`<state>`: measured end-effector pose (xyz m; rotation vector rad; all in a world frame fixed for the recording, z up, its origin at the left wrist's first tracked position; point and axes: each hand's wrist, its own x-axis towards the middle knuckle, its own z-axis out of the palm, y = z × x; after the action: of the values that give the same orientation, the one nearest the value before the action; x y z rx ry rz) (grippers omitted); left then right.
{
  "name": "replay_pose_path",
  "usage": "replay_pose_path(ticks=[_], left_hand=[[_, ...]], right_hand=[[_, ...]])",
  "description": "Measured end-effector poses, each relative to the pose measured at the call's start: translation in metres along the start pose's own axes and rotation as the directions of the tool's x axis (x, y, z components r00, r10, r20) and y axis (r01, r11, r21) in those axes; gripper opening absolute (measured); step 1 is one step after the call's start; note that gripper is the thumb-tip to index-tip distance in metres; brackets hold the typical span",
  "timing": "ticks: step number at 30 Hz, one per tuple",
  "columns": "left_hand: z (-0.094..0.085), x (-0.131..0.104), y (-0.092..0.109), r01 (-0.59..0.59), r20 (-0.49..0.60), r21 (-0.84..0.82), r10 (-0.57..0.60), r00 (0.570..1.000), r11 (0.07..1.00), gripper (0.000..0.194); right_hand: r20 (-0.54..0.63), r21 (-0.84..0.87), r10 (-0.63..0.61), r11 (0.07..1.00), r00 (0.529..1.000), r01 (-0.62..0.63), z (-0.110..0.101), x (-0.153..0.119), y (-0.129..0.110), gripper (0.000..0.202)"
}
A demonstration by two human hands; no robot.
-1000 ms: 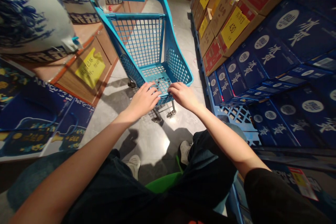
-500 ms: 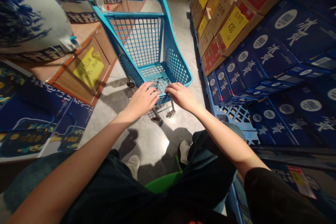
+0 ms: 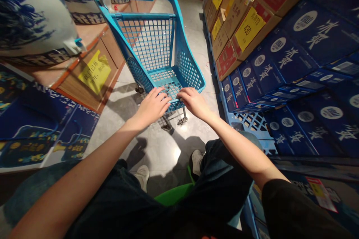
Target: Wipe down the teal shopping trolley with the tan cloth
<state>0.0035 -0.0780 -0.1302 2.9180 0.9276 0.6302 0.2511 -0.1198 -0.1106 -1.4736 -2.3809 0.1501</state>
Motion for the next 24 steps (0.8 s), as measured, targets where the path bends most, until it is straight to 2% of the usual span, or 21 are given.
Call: replay_pose_path(ticks=[2,4,9,11,13,17,19,21,24], left_hand=[[0.0,0.0,0.0,-0.002,0.001,0.002,0.002,1.0,1.0,0.038],[0.0,0.0,0.0,0.001,0.004,-0.007,-0.001,1.0,1.0,0.037],[0.0,0.001,-0.001,0.008,0.011,-0.03,-0.008,1.0,1.0,0.034],[0.0,0.0,-0.001,0.006,0.009,-0.025,-0.006,1.0,1.0,0.035],[0.0,0.0,-0.001,0.002,0.004,-0.025,-0.002,1.0,1.0,0.035],[0.001,0.0,-0.001,0.008,-0.012,-0.033,-0.008,1.0,0.999,0.035],[0.001,-0.001,-0.001,0.003,-0.008,-0.012,-0.003,1.0,1.0,0.037],[0.0,0.0,-0.001,-0.008,0.001,0.007,0.008,1.0,1.0,0.039],[0.0,0.0,-0.001,-0.014,0.009,0.011,0.014,1.0,1.0,0.039]], right_hand=[[0.017,0.034,-0.059,0.998,0.998,0.059,0.001,0.001,-0.003,0.034],[0.038,0.028,-0.039,0.999,0.999,0.037,-0.004,0.003,0.003,0.034],[0.026,-0.084,0.205,0.976,0.978,-0.202,-0.027,0.006,0.031,0.038],[0.005,-0.081,0.244,0.967,0.97,-0.242,-0.026,0.005,0.032,0.04],[-0.014,-0.033,0.214,0.976,0.977,-0.214,-0.019,0.004,0.025,0.041],[-0.028,0.121,0.02,0.992,0.999,-0.017,0.003,0.003,0.002,0.037],[-0.025,0.149,-0.037,0.988,0.999,0.04,0.008,0.004,-0.002,0.039],[-0.012,0.126,-0.022,0.992,1.0,0.024,0.005,0.006,0.003,0.044],[-0.013,0.036,0.108,0.994,0.994,-0.108,-0.007,0.009,0.021,0.049]])
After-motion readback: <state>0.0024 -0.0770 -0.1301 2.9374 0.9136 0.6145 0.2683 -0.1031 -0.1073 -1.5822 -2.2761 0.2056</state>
